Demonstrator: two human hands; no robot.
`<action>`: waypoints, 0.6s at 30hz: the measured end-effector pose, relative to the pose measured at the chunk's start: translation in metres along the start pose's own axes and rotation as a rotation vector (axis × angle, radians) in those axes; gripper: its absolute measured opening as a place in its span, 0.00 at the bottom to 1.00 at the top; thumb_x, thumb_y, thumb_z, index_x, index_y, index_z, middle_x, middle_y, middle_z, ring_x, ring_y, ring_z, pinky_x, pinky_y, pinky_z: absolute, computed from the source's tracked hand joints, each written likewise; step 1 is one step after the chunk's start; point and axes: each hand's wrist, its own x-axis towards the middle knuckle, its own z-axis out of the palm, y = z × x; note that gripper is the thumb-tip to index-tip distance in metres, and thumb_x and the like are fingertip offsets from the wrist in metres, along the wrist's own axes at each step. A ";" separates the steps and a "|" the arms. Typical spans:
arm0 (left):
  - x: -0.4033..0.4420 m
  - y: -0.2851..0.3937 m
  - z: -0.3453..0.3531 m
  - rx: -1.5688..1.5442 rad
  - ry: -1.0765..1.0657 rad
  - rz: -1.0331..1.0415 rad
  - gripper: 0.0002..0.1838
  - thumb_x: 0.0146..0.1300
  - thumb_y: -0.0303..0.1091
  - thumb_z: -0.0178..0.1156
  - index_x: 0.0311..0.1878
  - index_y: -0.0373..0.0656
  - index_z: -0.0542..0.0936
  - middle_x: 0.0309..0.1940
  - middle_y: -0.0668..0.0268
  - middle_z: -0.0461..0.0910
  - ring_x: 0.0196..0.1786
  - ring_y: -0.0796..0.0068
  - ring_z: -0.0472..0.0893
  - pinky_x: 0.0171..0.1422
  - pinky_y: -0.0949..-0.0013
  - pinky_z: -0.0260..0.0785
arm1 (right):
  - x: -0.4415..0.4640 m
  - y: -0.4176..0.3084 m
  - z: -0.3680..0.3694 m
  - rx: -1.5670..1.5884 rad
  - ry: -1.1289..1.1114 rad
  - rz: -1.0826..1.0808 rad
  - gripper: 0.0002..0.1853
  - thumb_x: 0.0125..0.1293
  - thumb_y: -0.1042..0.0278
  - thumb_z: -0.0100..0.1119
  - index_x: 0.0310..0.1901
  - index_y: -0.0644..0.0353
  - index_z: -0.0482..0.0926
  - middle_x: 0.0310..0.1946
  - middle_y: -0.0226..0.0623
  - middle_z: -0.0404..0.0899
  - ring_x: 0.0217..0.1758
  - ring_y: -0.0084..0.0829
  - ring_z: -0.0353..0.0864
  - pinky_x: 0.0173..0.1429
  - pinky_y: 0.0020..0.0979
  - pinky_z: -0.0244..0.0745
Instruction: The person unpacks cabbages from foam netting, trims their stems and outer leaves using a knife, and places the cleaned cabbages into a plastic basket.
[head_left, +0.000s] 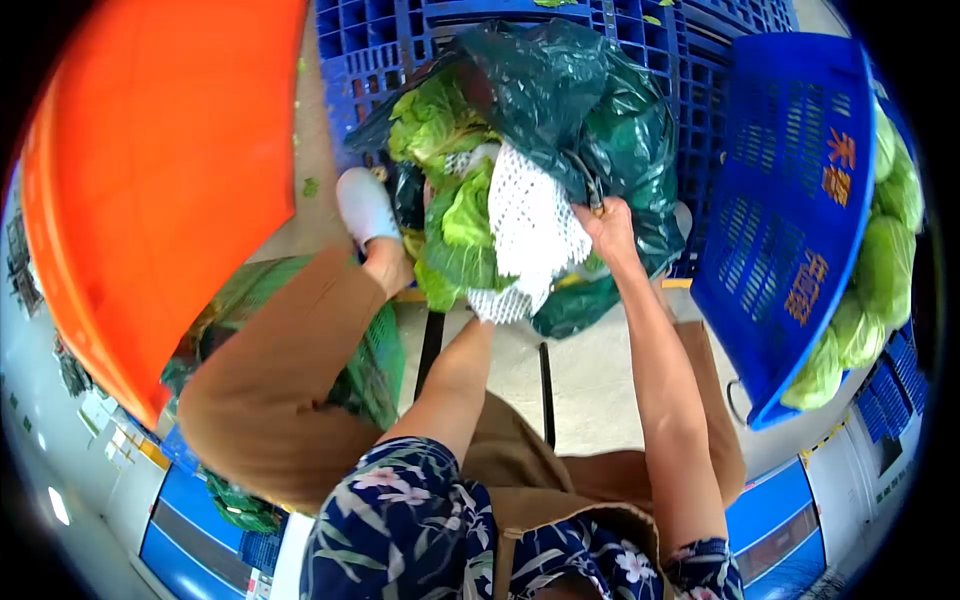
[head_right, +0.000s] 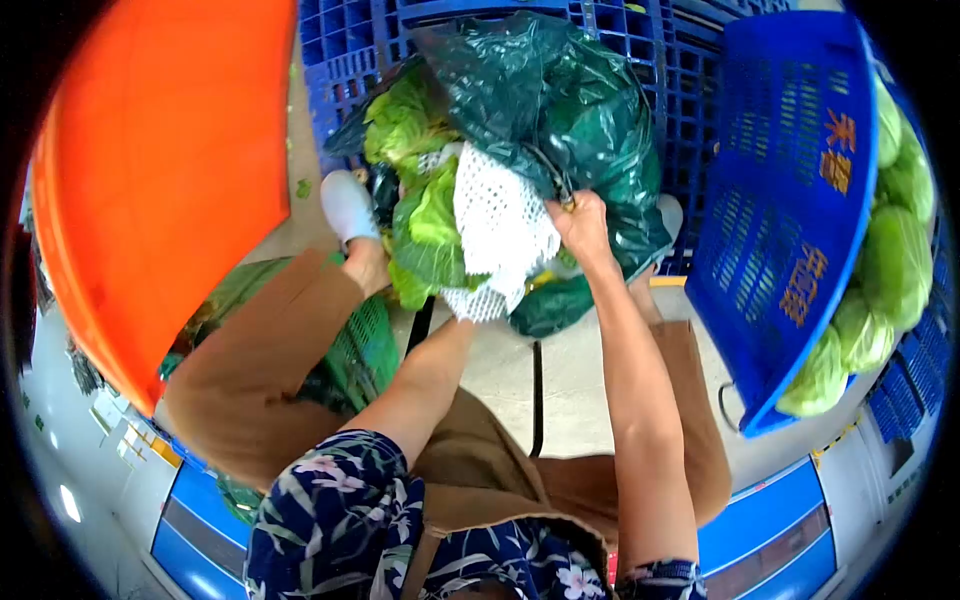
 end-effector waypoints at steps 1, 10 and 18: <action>0.004 0.007 0.015 0.006 -0.015 0.013 0.27 0.50 0.29 0.68 0.55 0.46 0.72 0.51 0.60 0.75 0.51 0.56 0.76 0.36 0.46 0.76 | 0.003 0.001 0.000 0.046 -0.035 0.024 0.12 0.52 0.69 0.64 0.22 0.71 0.76 0.13 0.42 0.68 0.18 0.23 0.67 0.28 0.33 0.67; 0.027 0.002 0.110 -0.016 -0.101 0.033 0.23 0.49 0.28 0.68 0.50 0.44 0.74 0.45 0.60 0.77 0.43 0.59 0.78 0.30 0.53 0.76 | 0.012 -0.025 0.006 0.105 0.006 0.122 0.11 0.54 0.76 0.62 0.20 0.75 0.76 0.15 0.23 0.69 0.23 0.14 0.63 0.23 0.26 0.62; 0.023 -0.004 -0.005 0.159 -0.054 0.024 0.19 0.48 0.26 0.68 0.46 0.42 0.77 0.39 0.60 0.79 0.35 0.61 0.79 0.24 0.59 0.75 | 0.018 -0.022 0.004 0.027 0.054 0.077 0.12 0.48 0.70 0.63 0.23 0.74 0.75 0.16 0.56 0.72 0.16 0.33 0.70 0.27 0.36 0.68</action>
